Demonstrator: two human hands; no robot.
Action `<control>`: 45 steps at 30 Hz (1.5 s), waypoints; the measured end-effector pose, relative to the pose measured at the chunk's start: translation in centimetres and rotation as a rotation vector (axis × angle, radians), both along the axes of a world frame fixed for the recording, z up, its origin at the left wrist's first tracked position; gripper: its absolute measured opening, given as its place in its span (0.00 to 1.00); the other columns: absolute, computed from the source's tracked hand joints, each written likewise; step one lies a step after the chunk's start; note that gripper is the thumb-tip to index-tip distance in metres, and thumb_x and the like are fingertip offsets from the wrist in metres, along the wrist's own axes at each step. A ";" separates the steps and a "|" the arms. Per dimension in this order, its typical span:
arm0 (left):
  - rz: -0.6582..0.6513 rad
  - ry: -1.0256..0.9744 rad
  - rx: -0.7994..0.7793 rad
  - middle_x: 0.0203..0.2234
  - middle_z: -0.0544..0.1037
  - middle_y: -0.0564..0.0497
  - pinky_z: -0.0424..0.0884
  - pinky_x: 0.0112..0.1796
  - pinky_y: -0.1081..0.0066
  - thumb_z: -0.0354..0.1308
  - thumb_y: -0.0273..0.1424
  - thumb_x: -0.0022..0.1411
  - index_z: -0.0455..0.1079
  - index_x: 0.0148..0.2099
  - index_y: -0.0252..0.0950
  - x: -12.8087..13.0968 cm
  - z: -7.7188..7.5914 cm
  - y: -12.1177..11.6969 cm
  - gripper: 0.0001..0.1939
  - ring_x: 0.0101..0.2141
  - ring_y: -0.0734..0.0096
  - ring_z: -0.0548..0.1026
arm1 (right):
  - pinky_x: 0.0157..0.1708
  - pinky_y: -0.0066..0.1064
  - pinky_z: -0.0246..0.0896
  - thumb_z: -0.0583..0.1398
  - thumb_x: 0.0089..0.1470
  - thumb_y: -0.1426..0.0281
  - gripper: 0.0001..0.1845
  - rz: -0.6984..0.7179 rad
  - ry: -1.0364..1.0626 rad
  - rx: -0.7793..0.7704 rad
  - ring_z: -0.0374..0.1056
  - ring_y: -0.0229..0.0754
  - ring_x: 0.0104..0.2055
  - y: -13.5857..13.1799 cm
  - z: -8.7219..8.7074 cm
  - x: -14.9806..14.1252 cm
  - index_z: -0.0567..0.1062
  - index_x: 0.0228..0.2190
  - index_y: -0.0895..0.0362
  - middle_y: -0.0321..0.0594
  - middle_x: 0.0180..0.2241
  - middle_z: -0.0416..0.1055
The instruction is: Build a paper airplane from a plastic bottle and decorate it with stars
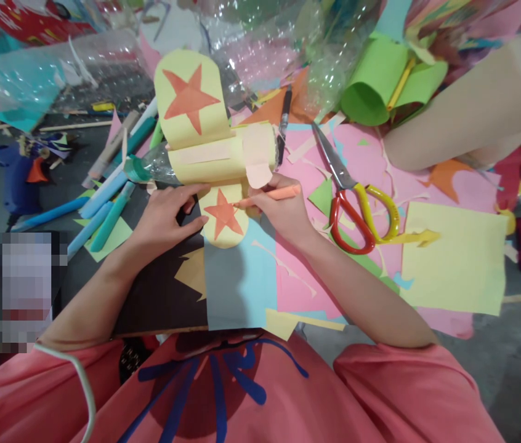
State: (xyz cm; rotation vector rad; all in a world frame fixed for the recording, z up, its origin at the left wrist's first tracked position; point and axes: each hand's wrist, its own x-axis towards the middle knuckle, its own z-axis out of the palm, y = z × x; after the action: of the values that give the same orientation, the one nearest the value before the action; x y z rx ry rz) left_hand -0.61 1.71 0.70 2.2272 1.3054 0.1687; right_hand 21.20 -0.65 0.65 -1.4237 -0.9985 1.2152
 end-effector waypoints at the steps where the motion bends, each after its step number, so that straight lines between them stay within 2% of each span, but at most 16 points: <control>1: 0.001 0.000 0.000 0.34 0.75 0.50 0.62 0.43 0.63 0.55 0.34 0.63 0.69 0.62 0.38 0.0 0.0 0.0 0.25 0.37 0.61 0.70 | 0.17 0.27 0.57 0.60 0.43 0.77 0.15 0.000 -0.006 0.010 0.65 0.34 0.17 0.0 0.0 0.0 0.67 0.12 0.53 0.30 0.13 0.66; 7: -0.001 0.008 0.004 0.34 0.74 0.50 0.61 0.43 0.63 0.55 0.35 0.63 0.69 0.62 0.37 0.0 -0.1 0.0 0.26 0.37 0.62 0.70 | 0.19 0.28 0.62 0.63 0.46 0.71 0.14 0.048 -0.020 0.026 0.69 0.37 0.21 -0.2 -0.5 0.2 0.67 0.14 0.53 0.32 0.15 0.68; 11: -0.004 0.001 0.006 0.33 0.74 0.51 0.61 0.43 0.63 0.55 0.35 0.63 0.69 0.62 0.37 0.0 -0.1 0.0 0.25 0.37 0.62 0.70 | 0.18 0.27 0.61 0.64 0.43 0.72 0.15 0.040 0.006 0.017 0.71 0.38 0.21 -0.2 -0.9 0.2 0.64 0.14 0.53 0.31 0.15 0.67; 15: -0.005 -0.004 0.011 0.33 0.73 0.51 0.61 0.43 0.64 0.55 0.34 0.63 0.69 0.62 0.37 0.0 -0.2 0.0 0.25 0.36 0.62 0.69 | 0.15 0.25 0.57 0.63 0.41 0.71 0.10 -0.005 0.031 0.039 0.68 0.36 0.19 0.0 -1.1 0.3 0.67 0.15 0.53 0.30 0.13 0.67; 19: -0.005 -0.009 0.014 0.33 0.73 0.51 0.61 0.43 0.63 0.55 0.34 0.63 0.69 0.62 0.36 0.0 -0.2 0.0 0.25 0.36 0.62 0.69 | 0.16 0.26 0.58 0.63 0.41 0.71 0.10 -0.009 0.006 0.053 0.62 0.32 0.16 0.1 -0.9 0.3 0.68 0.15 0.53 0.29 0.13 0.67; 26: -0.006 -0.002 0.014 0.33 0.73 0.51 0.62 0.43 0.63 0.55 0.34 0.63 0.68 0.62 0.37 -0.1 -0.2 0.0 0.25 0.36 0.62 0.69 | 0.18 0.27 0.61 0.63 0.45 0.69 0.14 0.050 -0.011 0.031 0.69 0.36 0.21 -0.1 -0.7 0.3 0.66 0.14 0.53 0.31 0.15 0.67; 33: 0.001 -0.006 0.002 0.34 0.74 0.50 0.62 0.44 0.63 0.55 0.34 0.63 0.69 0.62 0.37 0.0 -0.1 0.0 0.26 0.37 0.62 0.70 | 0.16 0.26 0.56 0.63 0.40 0.70 0.11 0.021 0.013 0.047 0.67 0.35 0.19 0.0 -0.9 0.3 0.65 0.14 0.53 0.29 0.13 0.63; 39: 0.003 -0.001 0.007 0.34 0.74 0.50 0.61 0.44 0.63 0.55 0.34 0.63 0.69 0.63 0.38 0.0 -0.2 0.0 0.26 0.37 0.61 0.70 | 0.15 0.27 0.57 0.61 0.39 0.69 0.06 -0.015 0.023 0.053 0.63 0.33 0.17 0.1 -0.8 0.2 0.69 0.16 0.52 0.29 0.14 0.65; 45: 0.002 -0.004 0.002 0.34 0.74 0.50 0.61 0.43 0.63 0.55 0.34 0.63 0.69 0.62 0.38 0.0 -0.3 0.0 0.26 0.37 0.62 0.70 | 0.17 0.27 0.59 0.63 0.42 0.68 0.11 0.030 -0.015 0.050 0.64 0.34 0.18 0.0 -0.9 0.2 0.66 0.15 0.53 0.30 0.15 0.66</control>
State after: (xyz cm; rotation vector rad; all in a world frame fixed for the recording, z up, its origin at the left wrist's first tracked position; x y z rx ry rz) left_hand -0.56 1.70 0.44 2.2259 1.3060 0.1754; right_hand 21.43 -0.62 -0.29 -1.3847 -1.0564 1.1947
